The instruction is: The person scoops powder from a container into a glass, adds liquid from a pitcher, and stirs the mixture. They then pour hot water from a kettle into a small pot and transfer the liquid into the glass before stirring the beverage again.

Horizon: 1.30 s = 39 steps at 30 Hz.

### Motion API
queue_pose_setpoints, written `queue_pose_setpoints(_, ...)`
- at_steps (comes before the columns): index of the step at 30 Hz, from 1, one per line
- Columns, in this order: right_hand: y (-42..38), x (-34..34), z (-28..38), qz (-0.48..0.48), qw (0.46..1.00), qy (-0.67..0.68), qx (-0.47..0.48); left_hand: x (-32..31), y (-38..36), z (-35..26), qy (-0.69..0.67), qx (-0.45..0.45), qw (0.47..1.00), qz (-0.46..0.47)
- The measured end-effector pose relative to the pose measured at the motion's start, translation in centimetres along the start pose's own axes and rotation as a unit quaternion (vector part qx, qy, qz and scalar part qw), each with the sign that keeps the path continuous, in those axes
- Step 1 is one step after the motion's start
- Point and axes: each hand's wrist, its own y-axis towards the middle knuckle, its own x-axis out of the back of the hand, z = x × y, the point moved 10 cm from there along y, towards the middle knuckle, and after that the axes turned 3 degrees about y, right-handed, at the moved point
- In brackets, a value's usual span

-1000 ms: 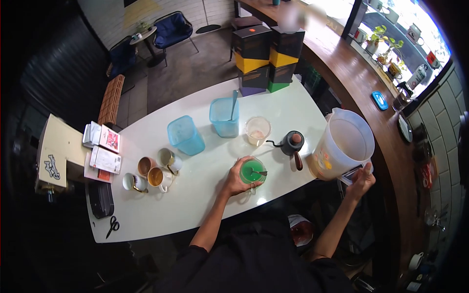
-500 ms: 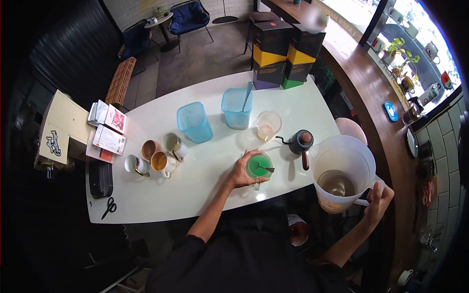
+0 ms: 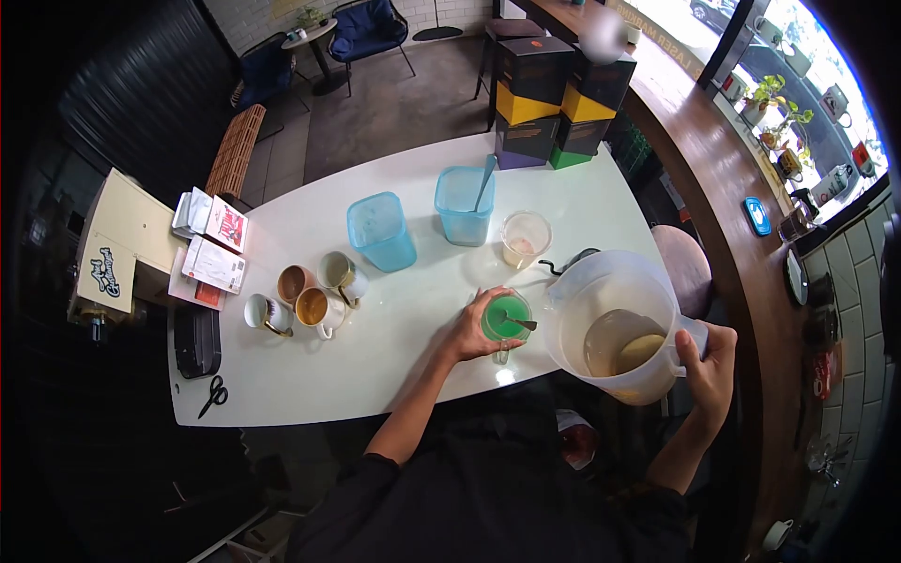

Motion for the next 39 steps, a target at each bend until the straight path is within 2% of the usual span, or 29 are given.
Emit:
queue_pose_setpoints(1,-0.2,0.5,1.3,-0.059,0.997,-0.003,0.046,0.0,0.0,-0.2,0.031,-0.011,0.999,0.001)
queue_pose_setpoints(5,0.1,-0.9,6.4,-0.058,0.989,-0.082,0.104,0.1,-0.1,-0.5,0.074,-0.026,0.997,-0.005)
queue_pose_setpoints(7,0.6,-3.5,9.8,0.067,0.991,-0.058,0.098,0.2,-0.2,-0.6,0.077,-0.028,0.997,-0.012)
queue_pose_setpoints(8,0.9,-3.6,9.9,0.068,0.991,-0.060,0.100,0.2,-0.2,-0.6,0.080,-0.029,0.996,-0.016)
queue_pose_setpoints(10,1.1,-5.3,9.0,0.154,0.984,-0.073,0.058,0.2,-0.2,-0.6,0.083,-0.024,0.996,-0.020)
queue_pose_setpoints(13,1.2,-5.9,10.6,0.143,0.982,-0.076,0.102,0.2,-0.4,-0.5,0.084,-0.020,0.996,-0.024)
queue_pose_setpoints(17,1.3,-6.8,10.7,0.158,0.980,-0.094,0.076,0.2,-0.4,-0.5,0.076,-0.026,0.996,-0.030)
queue_pose_setpoints(28,1.9,-9.4,11.0,0.183,0.959,-0.172,0.129,0.2,-0.5,-0.2,0.096,-0.040,0.993,-0.047)
queue_pose_setpoints(39,2.4,-9.7,11.7,0.179,0.959,-0.182,0.118,-0.1,-0.6,0.5,0.114,-0.024,0.992,-0.053)
